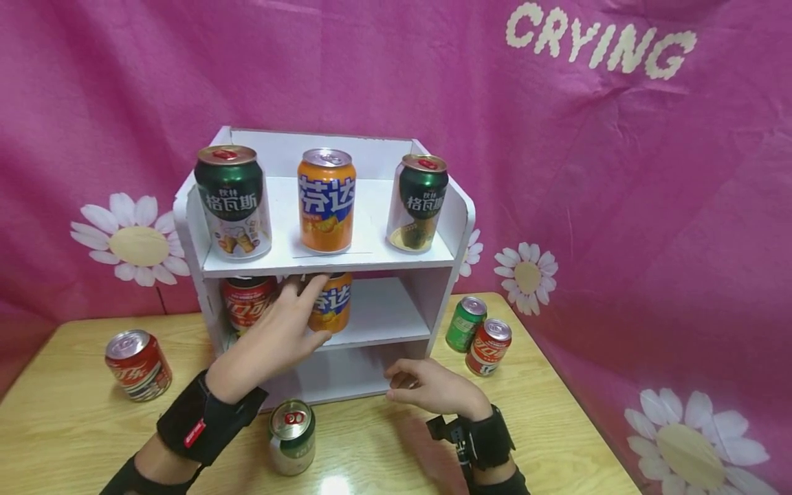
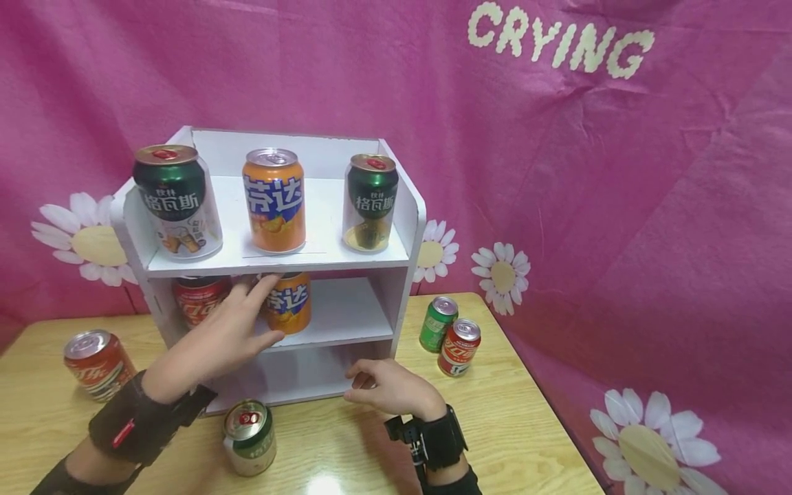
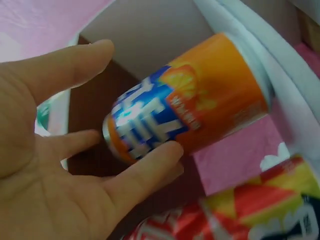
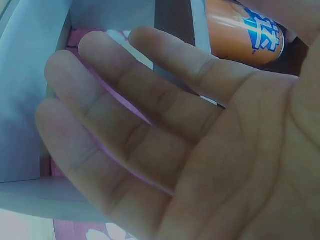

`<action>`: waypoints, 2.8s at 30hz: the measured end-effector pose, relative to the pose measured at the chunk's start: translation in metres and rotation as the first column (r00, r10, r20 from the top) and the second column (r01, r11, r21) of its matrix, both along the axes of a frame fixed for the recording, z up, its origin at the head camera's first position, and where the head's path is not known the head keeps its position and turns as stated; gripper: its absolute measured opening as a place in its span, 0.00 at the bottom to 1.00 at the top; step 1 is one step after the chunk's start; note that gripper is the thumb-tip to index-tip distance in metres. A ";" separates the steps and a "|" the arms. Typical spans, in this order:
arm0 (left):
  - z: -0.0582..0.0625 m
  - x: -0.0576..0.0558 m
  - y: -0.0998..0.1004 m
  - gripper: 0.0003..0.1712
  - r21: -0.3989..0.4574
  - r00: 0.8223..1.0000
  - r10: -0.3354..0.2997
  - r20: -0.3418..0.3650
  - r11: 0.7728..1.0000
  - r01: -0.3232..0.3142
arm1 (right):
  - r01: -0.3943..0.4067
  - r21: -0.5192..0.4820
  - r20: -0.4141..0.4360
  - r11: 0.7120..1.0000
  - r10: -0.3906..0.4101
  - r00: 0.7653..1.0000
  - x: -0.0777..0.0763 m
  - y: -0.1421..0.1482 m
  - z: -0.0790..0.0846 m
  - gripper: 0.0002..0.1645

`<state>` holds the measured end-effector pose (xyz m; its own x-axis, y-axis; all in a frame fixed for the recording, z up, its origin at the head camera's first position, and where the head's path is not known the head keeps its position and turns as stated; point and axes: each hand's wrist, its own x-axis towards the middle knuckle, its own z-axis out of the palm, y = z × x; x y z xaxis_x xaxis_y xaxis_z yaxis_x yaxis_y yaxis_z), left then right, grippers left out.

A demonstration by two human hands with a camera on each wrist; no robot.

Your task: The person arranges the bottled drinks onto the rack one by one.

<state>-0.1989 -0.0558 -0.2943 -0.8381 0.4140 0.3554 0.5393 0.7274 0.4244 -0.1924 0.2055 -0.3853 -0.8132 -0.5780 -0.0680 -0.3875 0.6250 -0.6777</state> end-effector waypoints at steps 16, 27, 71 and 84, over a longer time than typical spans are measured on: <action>-0.032 0.052 -0.086 0.09 0.098 0.998 -0.017 0.060 0.995 0.011 | 0.221 0.006 -0.102 0.975 -0.220 0.970 -0.001 0.047 0.008 0.19; -0.056 0.041 -0.146 0.25 0.021 0.933 0.226 0.280 0.970 -0.242 | 0.522 -0.137 -0.319 0.842 -0.537 0.781 -0.017 0.081 0.004 0.10; -0.083 0.006 -0.176 0.24 -0.070 0.917 0.331 0.225 0.944 -0.323 | 0.851 -0.144 -0.348 0.504 -0.831 0.434 -0.068 0.118 -0.060 0.45; -0.082 0.002 -0.161 0.24 -0.074 0.920 0.321 0.226 0.947 -0.312 | 0.922 -0.136 -0.409 0.363 -0.868 0.281 -0.064 0.116 -0.065 0.47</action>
